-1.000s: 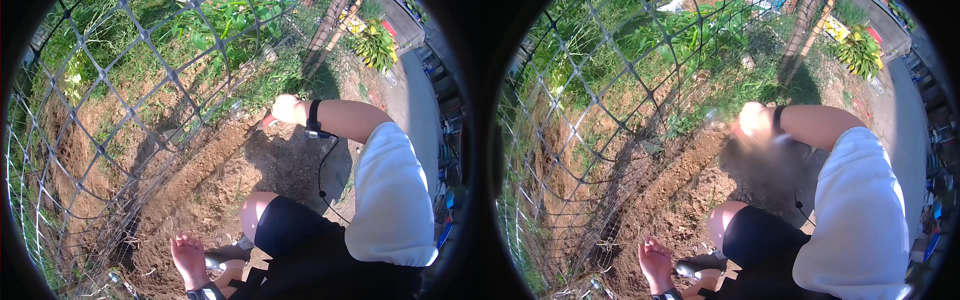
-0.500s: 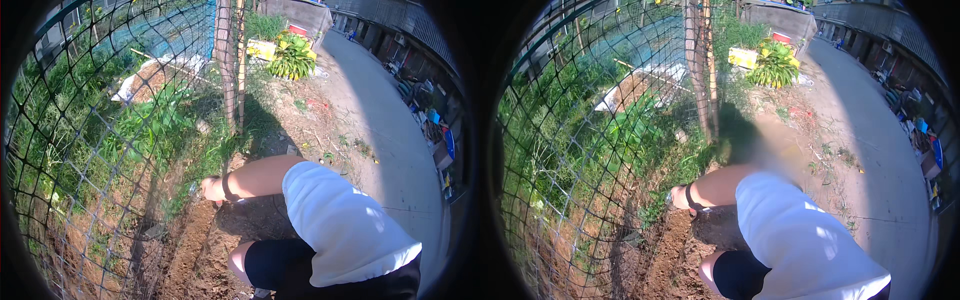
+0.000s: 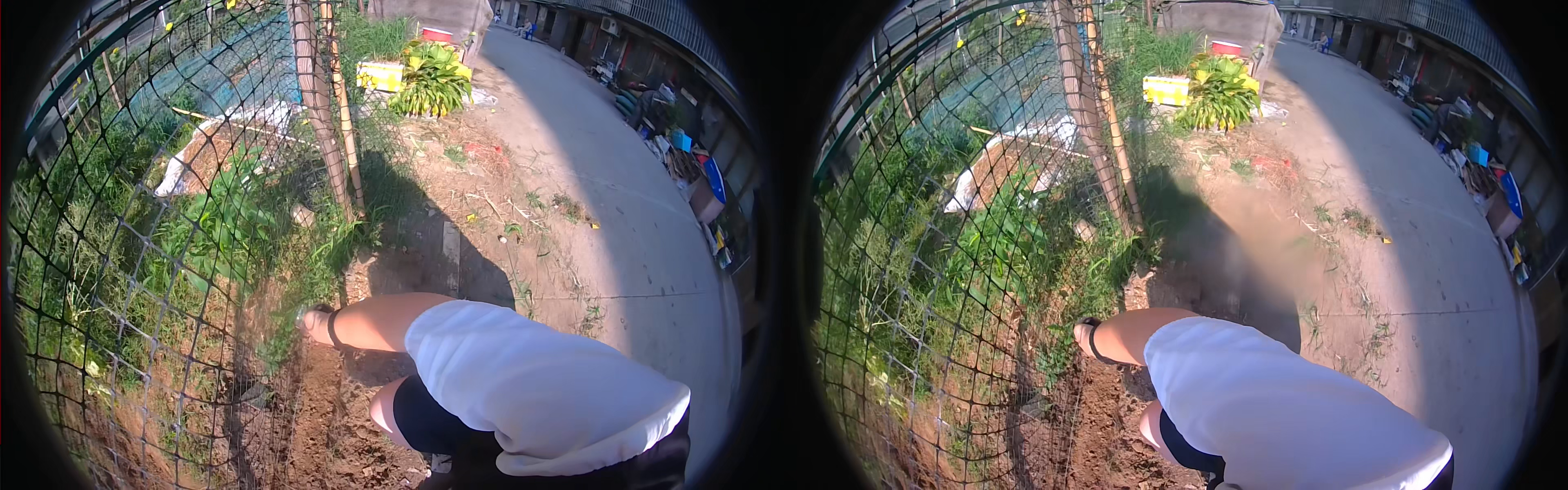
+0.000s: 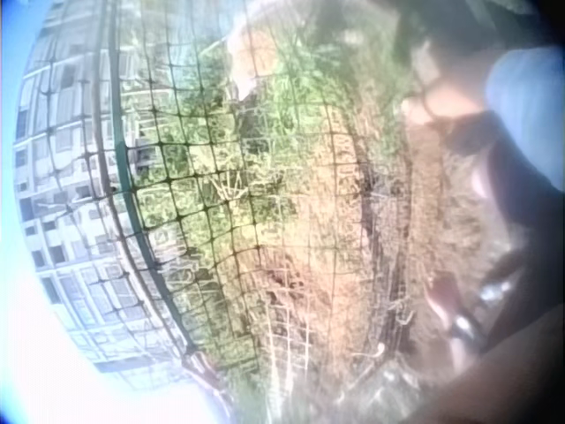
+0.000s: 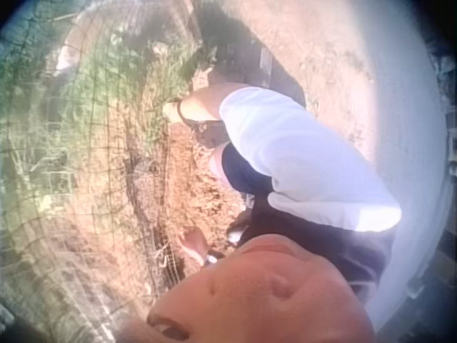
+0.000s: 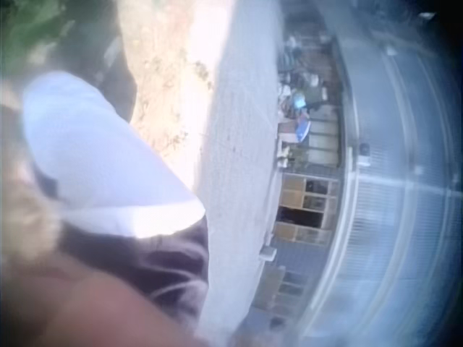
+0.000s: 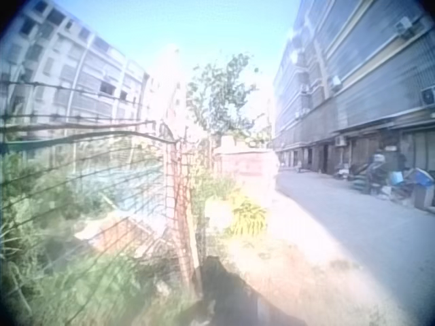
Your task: The person uses a trowel to dig a trench along a mesh fence and places a long tile into the ground, securing it with dirt.
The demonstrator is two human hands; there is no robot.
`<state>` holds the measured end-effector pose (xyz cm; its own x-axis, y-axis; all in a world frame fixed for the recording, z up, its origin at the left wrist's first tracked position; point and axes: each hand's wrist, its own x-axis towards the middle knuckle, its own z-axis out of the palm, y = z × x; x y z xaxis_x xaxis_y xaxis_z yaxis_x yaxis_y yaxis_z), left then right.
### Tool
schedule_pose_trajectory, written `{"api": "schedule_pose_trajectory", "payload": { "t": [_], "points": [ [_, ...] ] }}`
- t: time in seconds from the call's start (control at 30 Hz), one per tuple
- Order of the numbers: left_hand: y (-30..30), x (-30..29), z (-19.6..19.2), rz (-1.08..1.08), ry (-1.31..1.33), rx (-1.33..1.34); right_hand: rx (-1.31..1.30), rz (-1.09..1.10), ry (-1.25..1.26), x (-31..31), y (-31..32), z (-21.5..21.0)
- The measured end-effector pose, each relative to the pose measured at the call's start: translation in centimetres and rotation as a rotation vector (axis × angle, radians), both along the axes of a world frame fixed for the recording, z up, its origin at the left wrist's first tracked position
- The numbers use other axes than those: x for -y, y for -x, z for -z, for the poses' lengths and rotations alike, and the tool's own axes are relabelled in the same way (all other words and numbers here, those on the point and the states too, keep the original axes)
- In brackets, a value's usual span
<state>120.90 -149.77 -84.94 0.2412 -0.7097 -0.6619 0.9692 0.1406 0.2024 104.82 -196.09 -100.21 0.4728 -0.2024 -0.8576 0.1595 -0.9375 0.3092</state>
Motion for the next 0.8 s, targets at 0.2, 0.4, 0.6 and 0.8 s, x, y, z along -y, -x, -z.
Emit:
{"api": "schedule_pose_trajectory", "payload": {
  "t": [0.2, 0.4, 0.6, 0.8],
  "points": [
    [0.2, 0.3, -1.2, -0.010, -0.106, 0.060, 0.460, 0.163, 0.177, -0.8, 4.0, -6.7],
    [1.0, 1.0, -1.9, 0.010, -0.096, 0.045, 0.234, 0.242, 0.092, 0.1, 1.9, -8.0],
    [1.2, 0.8, -2.3, -0.025, -0.101, -0.028, 0.181, 0.299, 0.104, 0.5, 1.0, -5.6],
    [1.3, 0.3, -2.3, -0.015, -0.040, -0.040, 0.237, 0.216, 0.066, 3.2, 0.4, 2.6]
  ]
}}
